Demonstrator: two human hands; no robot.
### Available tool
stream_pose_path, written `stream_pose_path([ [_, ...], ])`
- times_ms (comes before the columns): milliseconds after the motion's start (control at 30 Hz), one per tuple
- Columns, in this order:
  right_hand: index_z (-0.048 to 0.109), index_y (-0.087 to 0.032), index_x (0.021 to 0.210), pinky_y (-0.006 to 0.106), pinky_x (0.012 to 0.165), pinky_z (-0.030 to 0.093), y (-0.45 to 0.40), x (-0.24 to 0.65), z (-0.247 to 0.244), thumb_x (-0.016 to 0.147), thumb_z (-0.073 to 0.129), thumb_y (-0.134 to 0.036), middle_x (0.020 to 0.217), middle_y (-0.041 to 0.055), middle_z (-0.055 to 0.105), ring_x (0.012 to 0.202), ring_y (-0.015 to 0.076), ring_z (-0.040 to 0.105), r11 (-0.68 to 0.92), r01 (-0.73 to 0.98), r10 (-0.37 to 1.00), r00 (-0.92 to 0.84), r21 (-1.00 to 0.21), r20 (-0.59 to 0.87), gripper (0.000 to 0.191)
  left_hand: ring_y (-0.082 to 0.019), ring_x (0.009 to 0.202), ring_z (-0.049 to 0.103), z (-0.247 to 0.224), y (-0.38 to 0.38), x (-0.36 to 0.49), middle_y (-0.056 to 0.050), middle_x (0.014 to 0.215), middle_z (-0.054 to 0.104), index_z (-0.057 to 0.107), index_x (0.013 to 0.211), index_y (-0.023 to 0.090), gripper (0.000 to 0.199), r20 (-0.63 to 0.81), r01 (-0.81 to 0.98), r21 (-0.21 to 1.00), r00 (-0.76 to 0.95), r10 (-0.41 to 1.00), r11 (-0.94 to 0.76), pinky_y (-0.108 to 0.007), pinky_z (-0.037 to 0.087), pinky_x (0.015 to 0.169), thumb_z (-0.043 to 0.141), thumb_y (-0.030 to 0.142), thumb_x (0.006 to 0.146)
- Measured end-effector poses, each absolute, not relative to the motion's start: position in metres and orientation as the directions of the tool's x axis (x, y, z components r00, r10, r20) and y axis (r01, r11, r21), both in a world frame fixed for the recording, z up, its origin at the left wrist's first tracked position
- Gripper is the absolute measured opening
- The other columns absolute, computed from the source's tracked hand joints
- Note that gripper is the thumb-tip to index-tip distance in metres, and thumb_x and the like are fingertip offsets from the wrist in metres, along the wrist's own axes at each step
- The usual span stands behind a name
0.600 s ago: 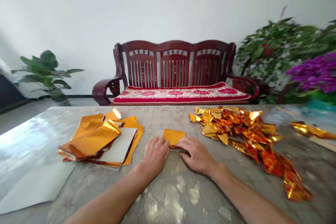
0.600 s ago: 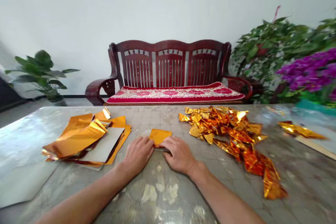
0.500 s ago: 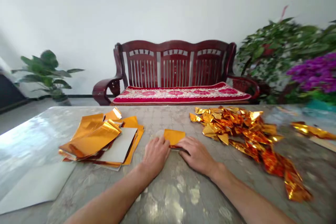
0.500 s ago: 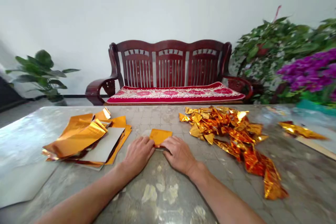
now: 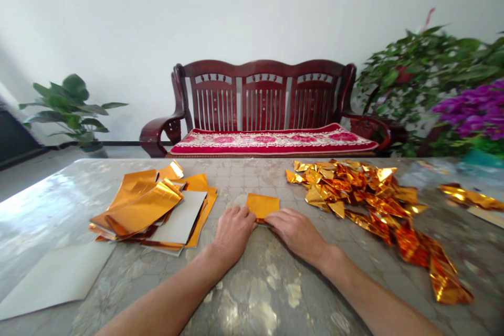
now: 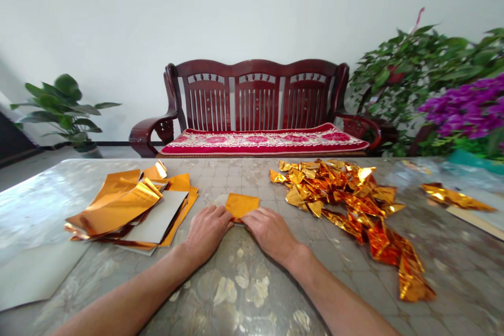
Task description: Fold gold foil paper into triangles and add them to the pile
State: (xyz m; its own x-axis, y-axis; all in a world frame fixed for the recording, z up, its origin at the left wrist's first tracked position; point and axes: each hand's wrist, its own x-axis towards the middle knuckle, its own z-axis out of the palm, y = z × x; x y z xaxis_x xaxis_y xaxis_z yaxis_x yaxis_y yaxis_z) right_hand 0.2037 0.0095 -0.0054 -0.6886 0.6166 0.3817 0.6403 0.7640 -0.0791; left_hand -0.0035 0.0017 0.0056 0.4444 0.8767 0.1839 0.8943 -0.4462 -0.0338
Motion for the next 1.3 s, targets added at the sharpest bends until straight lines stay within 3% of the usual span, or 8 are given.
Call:
stream_pose_path([
  [267,0.065,-0.017,0.111,0.034,0.082,0.052,0.0028,0.1991,-0.0032,0.094,0.053,-0.011,0.103,0.0078,0.073,0.095,0.0213,0.067,0.724,0.69,0.648,-0.691,0.024,0.319,0.022,-0.024,0.091,0.06,0.0042,0.0001,-0.0047,-0.005,0.094,0.066,0.067,0.094,0.021,0.016,0.206,0.886,-0.037,0.459,0.864,-0.462,-0.035,0.044,0.075,0.054,0.03,0.097],
  [833,0.067,-0.019,0.108,0.03,0.084,0.049,0.0089,0.2049,-0.0093,0.096,0.046,-0.013,0.098,0.0068,0.073,0.093,0.0181,0.067,0.72,0.692,0.646,-0.65,-0.039,0.4,0.024,-0.023,0.087,0.058,-0.0036,0.003,-0.0067,-0.005,0.09,0.064,0.064,0.091,0.021,0.015,0.254,0.86,-0.089,0.508,0.823,-0.503,-0.037,0.041,0.073,0.05,0.02,0.096],
  [1300,0.069,-0.021,0.102,0.029,0.079,0.046,0.0093,0.2031,-0.0093,0.099,0.047,-0.019,0.09,0.0053,0.07,0.088,0.0179,0.062,0.709,0.701,0.656,-0.622,-0.069,0.427,0.022,-0.022,0.085,0.058,-0.0003,-0.0011,-0.0077,-0.005,0.089,0.064,0.064,0.089,0.021,0.023,0.257,0.85,-0.041,0.517,0.817,-0.525,-0.036,0.041,0.074,0.043,0.022,0.099],
])
